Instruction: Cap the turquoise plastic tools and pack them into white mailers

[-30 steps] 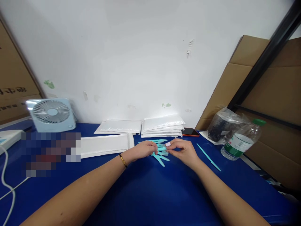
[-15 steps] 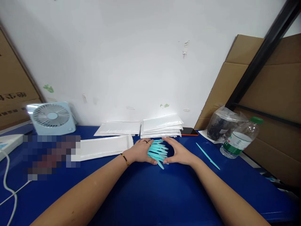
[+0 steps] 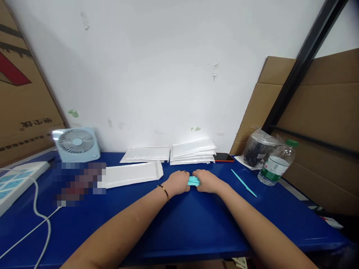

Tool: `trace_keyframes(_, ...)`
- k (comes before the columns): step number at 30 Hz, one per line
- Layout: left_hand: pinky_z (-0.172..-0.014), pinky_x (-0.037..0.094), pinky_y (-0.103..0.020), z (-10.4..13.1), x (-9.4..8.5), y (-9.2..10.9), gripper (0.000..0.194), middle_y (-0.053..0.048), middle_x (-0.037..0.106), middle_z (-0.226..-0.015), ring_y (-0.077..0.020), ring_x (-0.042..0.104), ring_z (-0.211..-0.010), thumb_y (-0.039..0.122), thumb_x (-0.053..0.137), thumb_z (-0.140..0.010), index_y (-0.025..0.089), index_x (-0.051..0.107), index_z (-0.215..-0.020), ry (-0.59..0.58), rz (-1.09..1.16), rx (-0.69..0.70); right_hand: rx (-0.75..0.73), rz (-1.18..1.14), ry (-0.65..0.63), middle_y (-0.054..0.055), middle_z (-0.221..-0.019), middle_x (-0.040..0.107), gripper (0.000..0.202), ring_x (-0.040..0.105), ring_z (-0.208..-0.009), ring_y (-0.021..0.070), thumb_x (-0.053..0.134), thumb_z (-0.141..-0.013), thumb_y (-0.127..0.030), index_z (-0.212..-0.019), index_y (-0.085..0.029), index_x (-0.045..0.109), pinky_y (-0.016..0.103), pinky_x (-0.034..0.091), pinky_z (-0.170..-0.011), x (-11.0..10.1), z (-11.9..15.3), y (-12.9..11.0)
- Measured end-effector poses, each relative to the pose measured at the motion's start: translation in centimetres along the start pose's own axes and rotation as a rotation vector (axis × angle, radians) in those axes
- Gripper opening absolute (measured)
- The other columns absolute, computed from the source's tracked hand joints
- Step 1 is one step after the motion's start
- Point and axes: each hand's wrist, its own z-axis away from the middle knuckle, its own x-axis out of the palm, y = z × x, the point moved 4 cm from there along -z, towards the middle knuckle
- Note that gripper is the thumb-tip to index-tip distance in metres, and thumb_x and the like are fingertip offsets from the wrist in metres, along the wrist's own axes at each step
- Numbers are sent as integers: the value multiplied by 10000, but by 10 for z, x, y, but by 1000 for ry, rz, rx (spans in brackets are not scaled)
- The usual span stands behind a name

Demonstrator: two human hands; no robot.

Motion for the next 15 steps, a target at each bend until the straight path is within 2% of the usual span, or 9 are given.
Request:
trace_keyframes(4, -687, 463, -338, 4, 2, 3, 246, -122, 630, -863, -277, 607, -803, 269, 612, -643, 135, 570, -845, 43, 51, -64, 20, 167, -75, 102, -945, 595, 266, 604, -761, 240, 588, -623, -235, -877, -161, 610, 295, 413, -620, -13, -2, -12)
trace_keyframes(7, -638, 459, -304, 11, -3, 8, 245, -104, 637, -840, -246, 617, -757, 304, 562, -722, 139, 551, -902, 95, 121, -94, 13, 196, -48, 108, -973, 598, 261, 606, -788, 257, 614, -630, -282, -863, -164, 630, 301, 422, -614, -49, 4, -19)
trace_keyframes(8, -621, 455, -287, 14, -7, 11, 242, -93, 639, -832, -226, 618, -736, 323, 525, -764, 144, 541, -927, 121, 158, -96, -1, 166, -12, 100, -979, 603, 311, 598, -828, 260, 640, -620, -300, -905, -175, 625, 297, 425, -629, -66, 8, -21)
trace_keyframes(10, -590, 446, -255, 18, -16, 18, 257, -63, 639, -803, -186, 613, -689, 369, 458, -828, 156, 527, -953, 227, 326, -99, -63, 41, 103, 84, -1060, 593, 577, 573, -906, 251, 699, -591, -405, -1112, -204, 550, 290, 432, -686, -104, 18, -30)
trace_keyframes(11, -572, 440, -243, 21, -21, 22, 270, -46, 636, -771, -170, 606, -652, 394, 445, -839, 161, 527, -948, 298, 454, -106, -88, -23, 169, 74, -1082, 588, 597, 564, -922, 237, 671, -633, -464, -1158, -220, 521, 288, 430, -711, -121, 23, -36)
trace_keyframes(13, -525, 425, -229, 25, -28, 28, 270, -15, 614, -672, -147, 580, -561, 413, 469, -829, 162, 530, -906, 447, 732, -140, -115, -108, 306, 60, -1050, 591, 439, 563, -887, 201, 536, -770, -509, -1107, -229, 553, 277, 425, -707, -143, 31, -51)
trace_keyframes(15, -492, 413, -219, 28, -26, 33, 192, 6, 575, -583, -134, 555, -507, 345, 523, -796, 154, 527, -823, 521, 902, -192, -120, -124, 372, 67, -976, 596, 340, 566, -825, 181, 444, -847, -471, -972, -202, 611, 274, 418, -698, -144, 33, -70)
